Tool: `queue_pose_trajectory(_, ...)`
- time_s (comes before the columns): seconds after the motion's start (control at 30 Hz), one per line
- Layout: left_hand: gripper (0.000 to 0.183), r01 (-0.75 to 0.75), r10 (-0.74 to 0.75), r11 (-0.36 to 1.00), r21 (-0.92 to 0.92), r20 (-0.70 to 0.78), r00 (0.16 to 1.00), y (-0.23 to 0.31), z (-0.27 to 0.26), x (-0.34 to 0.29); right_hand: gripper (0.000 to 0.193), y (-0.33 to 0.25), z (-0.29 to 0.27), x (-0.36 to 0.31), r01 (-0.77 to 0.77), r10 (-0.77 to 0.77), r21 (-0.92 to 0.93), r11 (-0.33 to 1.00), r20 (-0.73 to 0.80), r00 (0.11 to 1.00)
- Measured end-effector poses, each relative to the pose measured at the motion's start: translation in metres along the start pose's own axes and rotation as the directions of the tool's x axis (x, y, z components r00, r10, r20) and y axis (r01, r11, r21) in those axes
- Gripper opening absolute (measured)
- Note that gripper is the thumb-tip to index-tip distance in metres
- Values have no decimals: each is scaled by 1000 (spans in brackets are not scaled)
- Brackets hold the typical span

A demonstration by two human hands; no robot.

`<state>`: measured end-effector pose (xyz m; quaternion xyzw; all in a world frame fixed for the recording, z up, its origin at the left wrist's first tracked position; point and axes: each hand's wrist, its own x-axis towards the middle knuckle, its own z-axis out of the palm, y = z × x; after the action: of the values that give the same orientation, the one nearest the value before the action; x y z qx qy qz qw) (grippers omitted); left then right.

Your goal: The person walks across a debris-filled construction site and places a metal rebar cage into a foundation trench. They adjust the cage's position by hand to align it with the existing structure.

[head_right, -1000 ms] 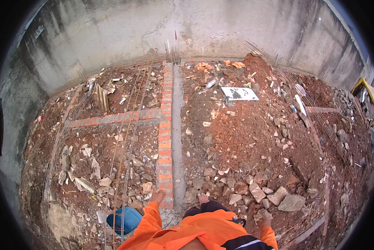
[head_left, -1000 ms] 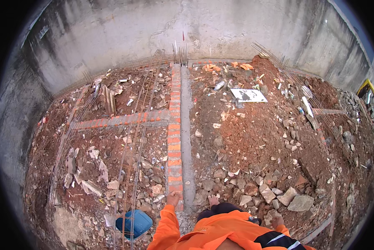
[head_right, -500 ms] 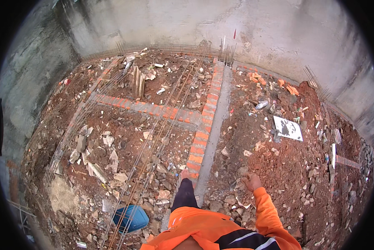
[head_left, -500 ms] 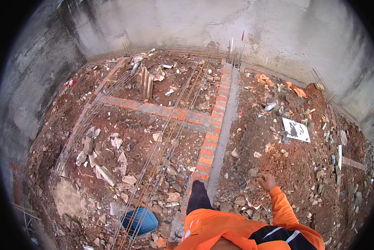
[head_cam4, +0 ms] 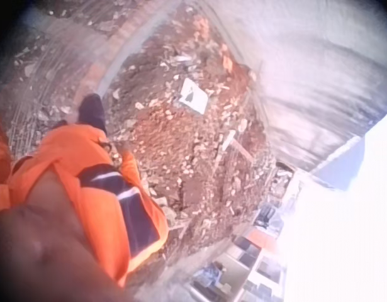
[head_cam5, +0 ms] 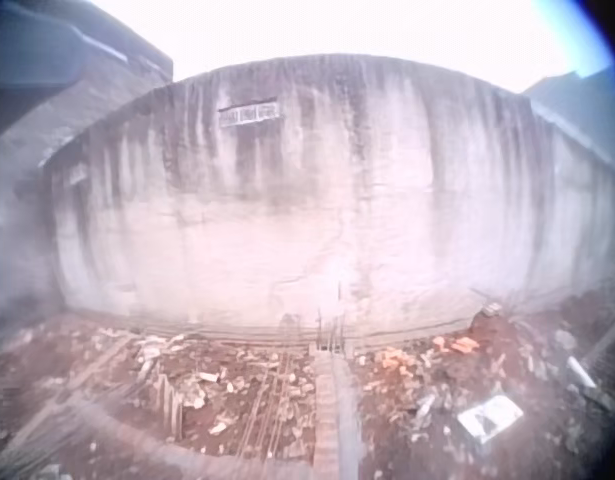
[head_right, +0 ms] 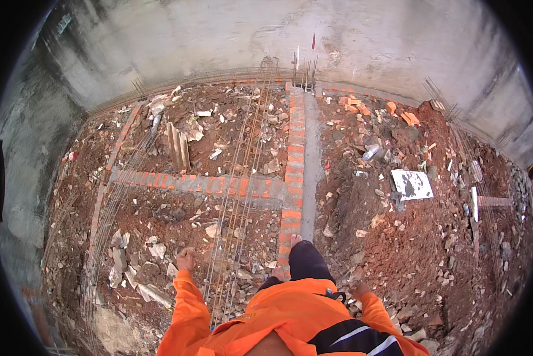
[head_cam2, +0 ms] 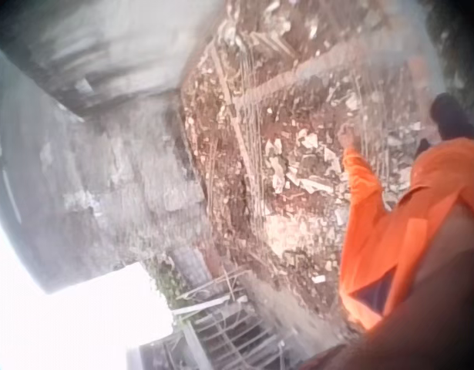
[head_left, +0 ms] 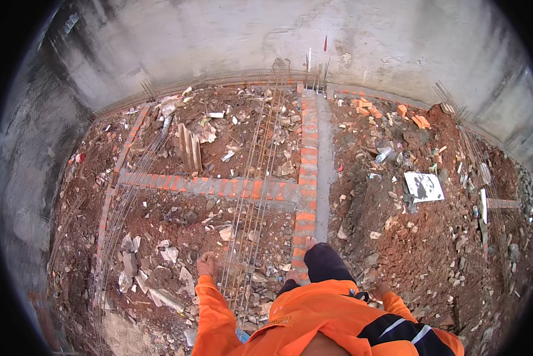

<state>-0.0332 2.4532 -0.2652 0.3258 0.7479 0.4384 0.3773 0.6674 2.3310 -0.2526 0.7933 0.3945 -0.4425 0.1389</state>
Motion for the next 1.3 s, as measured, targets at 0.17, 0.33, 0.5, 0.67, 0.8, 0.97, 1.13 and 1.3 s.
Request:
queue_pose_trajectory(0.17, 15, 146, -139, 983, -112, 71, 988, -34, 82, 73, 50, 29, -25, 94, 3, 2, 232, 973, -22, 1000)
queue_pose_trajectory(0.33, 22, -85, -230, 790, 607, 422, 877, -99, 142, 24, 41, -105, -80, 148, 51, -43, 170, 984, -50, 998)
queue_pose_trajectory(0.5, 19, 260, -603, 749, 609, 463, 650, -42, 216, 10, 26, -202, -196, 185, 210, -206, 114, 971, -44, 978)
queue_pose_trajectory(0.67, 19, 599, -565, 800, 21, 362, 742, 34, 258, 124, 31, -311, -321, 251, 441, -462, -143, 886, -184, 868)
queue_pose_trajectory(0.8, 10, 587, -564, 803, -100, 189, 804, 120, 281, 203, 32, -427, -419, 251, 533, -558, -163, 830, -256, 790)
queue_pose_trajectory(0.97, 10, 682, -510, 526, -508, 453, 731, 83, 285, 282, 35, -527, -461, 290, 661, -662, -75, 747, -183, 727)
queue_pose_trajectory(1.13, 19, 196, -541, 747, 635, 410, 734, 77, 331, 352, 32, -483, -438, 383, 326, -326, -4, 945, 1, 945)
queue_pose_trajectory(1.3, 19, -349, -394, 618, 704, 662, 637, 147, 435, 471, 36, -303, -444, 459, -166, 158, 333, 928, 51, 986)
